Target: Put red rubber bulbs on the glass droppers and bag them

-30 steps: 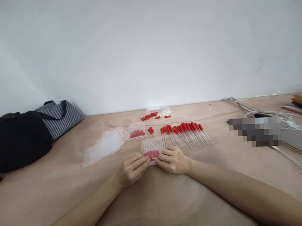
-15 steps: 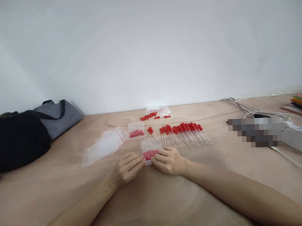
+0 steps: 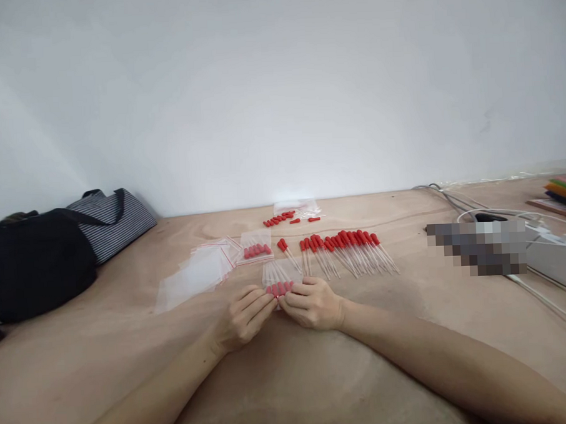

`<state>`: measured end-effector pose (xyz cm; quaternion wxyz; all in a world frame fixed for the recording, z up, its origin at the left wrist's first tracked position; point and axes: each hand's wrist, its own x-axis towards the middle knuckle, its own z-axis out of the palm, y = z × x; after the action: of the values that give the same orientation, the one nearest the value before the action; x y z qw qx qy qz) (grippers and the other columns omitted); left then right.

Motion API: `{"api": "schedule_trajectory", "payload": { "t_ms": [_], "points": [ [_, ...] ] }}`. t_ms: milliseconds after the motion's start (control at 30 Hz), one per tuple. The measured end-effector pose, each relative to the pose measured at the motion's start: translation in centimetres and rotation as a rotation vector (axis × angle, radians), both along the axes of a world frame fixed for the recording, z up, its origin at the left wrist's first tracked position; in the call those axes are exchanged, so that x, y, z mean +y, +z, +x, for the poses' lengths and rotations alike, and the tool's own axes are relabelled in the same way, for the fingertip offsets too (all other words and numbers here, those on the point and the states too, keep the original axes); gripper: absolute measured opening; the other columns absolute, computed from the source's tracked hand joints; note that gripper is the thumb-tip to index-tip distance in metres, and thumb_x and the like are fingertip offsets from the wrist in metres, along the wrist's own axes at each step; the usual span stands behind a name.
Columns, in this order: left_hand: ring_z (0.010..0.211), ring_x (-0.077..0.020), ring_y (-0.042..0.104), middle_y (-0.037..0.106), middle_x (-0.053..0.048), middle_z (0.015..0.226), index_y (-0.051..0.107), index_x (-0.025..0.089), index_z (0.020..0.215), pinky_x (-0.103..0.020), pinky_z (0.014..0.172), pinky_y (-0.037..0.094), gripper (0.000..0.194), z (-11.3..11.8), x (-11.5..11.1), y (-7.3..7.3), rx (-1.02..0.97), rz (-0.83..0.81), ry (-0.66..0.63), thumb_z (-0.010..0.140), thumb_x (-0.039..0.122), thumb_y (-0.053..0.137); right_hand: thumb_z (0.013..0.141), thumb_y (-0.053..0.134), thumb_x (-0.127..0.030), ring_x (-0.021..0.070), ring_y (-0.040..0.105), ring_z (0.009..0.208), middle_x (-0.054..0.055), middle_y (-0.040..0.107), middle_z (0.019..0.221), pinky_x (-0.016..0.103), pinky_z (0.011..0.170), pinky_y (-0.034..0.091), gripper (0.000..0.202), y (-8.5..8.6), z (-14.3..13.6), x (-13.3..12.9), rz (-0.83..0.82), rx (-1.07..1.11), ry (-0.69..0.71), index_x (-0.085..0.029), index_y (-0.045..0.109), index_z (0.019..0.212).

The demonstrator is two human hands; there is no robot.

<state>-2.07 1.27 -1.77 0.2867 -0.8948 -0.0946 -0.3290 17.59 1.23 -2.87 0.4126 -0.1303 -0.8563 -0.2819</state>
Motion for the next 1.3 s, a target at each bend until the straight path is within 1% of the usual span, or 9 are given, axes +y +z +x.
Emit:
{"api": "schedule_trajectory", "payload": {
  "t_ms": [367, 500, 600, 733, 800, 900, 967, 1167, 1300],
  "points": [
    [0.053, -0.0127, 0.054, 0.061, -0.001, 0.058, 0.054, 0.014, 0.078, -0.031, 0.061, 0.045, 0.009, -0.5, -0.5, 1.6, -0.085, -0.003, 0.096, 0.080, 0.007, 0.050, 0.083, 0.042, -0.011, 0.0097, 0.042, 0.054, -0.001, 0.053, 0.059, 0.027, 0.050, 0.019, 0.019, 0.0, 2.4, -0.3, -0.069, -0.041, -0.124, -0.014, 0.056, 0.070],
    [0.049, -0.0115, 0.050, 0.056, 0.002, 0.053, 0.053, 0.017, 0.072, -0.030, 0.062, 0.045, 0.010, -0.9, -0.7, 1.5, -0.080, -0.062, 0.068, 0.078, 0.009, 0.054, 0.081, 0.044, -0.011, 0.0094, 0.039, 0.052, -0.001, 0.050, 0.055, 0.027, 0.049, 0.019, 0.022, -0.2, 2.8, -0.4, -0.070, -0.002, -0.158, -0.015, 0.054, 0.063],
    [0.047, -0.0111, 0.048, 0.052, 0.004, 0.051, 0.051, 0.020, 0.067, -0.026, 0.056, 0.044, 0.013, -1.5, -0.8, 1.1, -0.125, -0.311, 0.089, 0.077, 0.024, 0.057, 0.081, 0.045, -0.012, 0.0092, 0.038, 0.050, -0.002, 0.048, 0.053, 0.026, 0.048, 0.020, 0.023, -0.3, 3.0, -0.4, -0.084, 0.000, -0.150, -0.016, 0.052, 0.059],
    [0.048, -0.0127, 0.052, 0.053, 0.003, 0.061, 0.046, 0.019, 0.092, -0.024, 0.047, 0.043, 0.027, -1.4, -0.9, 0.7, -0.400, -1.004, 0.485, 0.078, 0.041, 0.048, 0.083, 0.043, -0.014, 0.0091, 0.041, 0.052, -0.002, 0.050, 0.055, 0.025, 0.048, 0.022, 0.027, -0.3, 3.0, -0.3, -0.128, -0.034, -0.076, -0.016, 0.052, 0.058],
    [0.051, -0.0126, 0.055, 0.055, 0.000, 0.074, 0.043, 0.018, 0.097, -0.026, 0.049, 0.045, 0.038, -0.7, -1.1, 0.9, -0.535, -1.225, 0.630, 0.072, 0.044, 0.053, 0.084, 0.041, -0.015, 0.0090, 0.042, 0.053, -0.001, 0.051, 0.055, 0.024, 0.048, 0.024, 0.029, -0.3, 2.8, -0.4, -0.164, -0.047, -0.048, -0.016, 0.052, 0.057],
    [0.059, -0.0132, 0.058, 0.051, -0.006, 0.097, 0.043, 0.018, 0.090, -0.028, 0.053, 0.047, 0.046, 0.4, -1.5, 1.6, -0.662, -1.427, 0.631, 0.058, 0.044, 0.064, 0.085, 0.041, -0.019, 0.0089, 0.043, 0.052, -0.002, 0.051, 0.055, 0.024, 0.048, 0.026, 0.031, -0.4, 2.3, -0.6, -0.215, -0.066, -0.017, -0.016, 0.053, 0.057],
    [0.059, -0.0129, 0.058, 0.051, -0.005, 0.098, 0.043, 0.018, 0.086, -0.027, 0.051, 0.046, 0.046, 0.9, -1.9, 2.2, -0.693, -1.553, 0.593, 0.054, 0.041, 0.067, 0.086, 0.041, -0.023, 0.0088, 0.042, 0.051, -0.002, 0.050, 0.053, 0.024, 0.048, 0.027, 0.033, -0.4, 2.1, -0.8, -0.242, -0.068, 0.004, -0.016, 0.052, 0.056],
    [0.046, -0.0083, 0.047, 0.051, 0.006, 0.064, 0.037, 0.020, 0.089, -0.021, 0.045, 0.035, 0.050, 1.0, -2.3, 2.7, -0.612, -1.781, 0.609, 0.052, 0.038, 0.066, 0.088, 0.039, -0.029, 0.0079, 0.041, 0.048, -0.002, 0.049, 0.052, 0.022, 0.048, 0.029, 0.038, -0.1, 2.0, -1.4, -0.324, -0.047, 0.039, -0.016, 0.053, 0.055],
    [0.043, -0.0093, 0.043, 0.044, 0.011, 0.049, 0.031, 0.020, 0.092, -0.020, 0.044, 0.029, 0.046, 1.0, -2.5, 2.4, -0.553, -1.755, 0.556, 0.059, 0.038, 0.058, 0.087, 0.042, -0.029, 0.0080, 0.044, 0.051, -0.002, 0.053, 0.055, 0.022, 0.048, 0.030, 0.034, -0.2, 2.1, -1.7, -0.354, -0.087, 0.072, -0.016, 0.055, 0.058]
  ]
}}
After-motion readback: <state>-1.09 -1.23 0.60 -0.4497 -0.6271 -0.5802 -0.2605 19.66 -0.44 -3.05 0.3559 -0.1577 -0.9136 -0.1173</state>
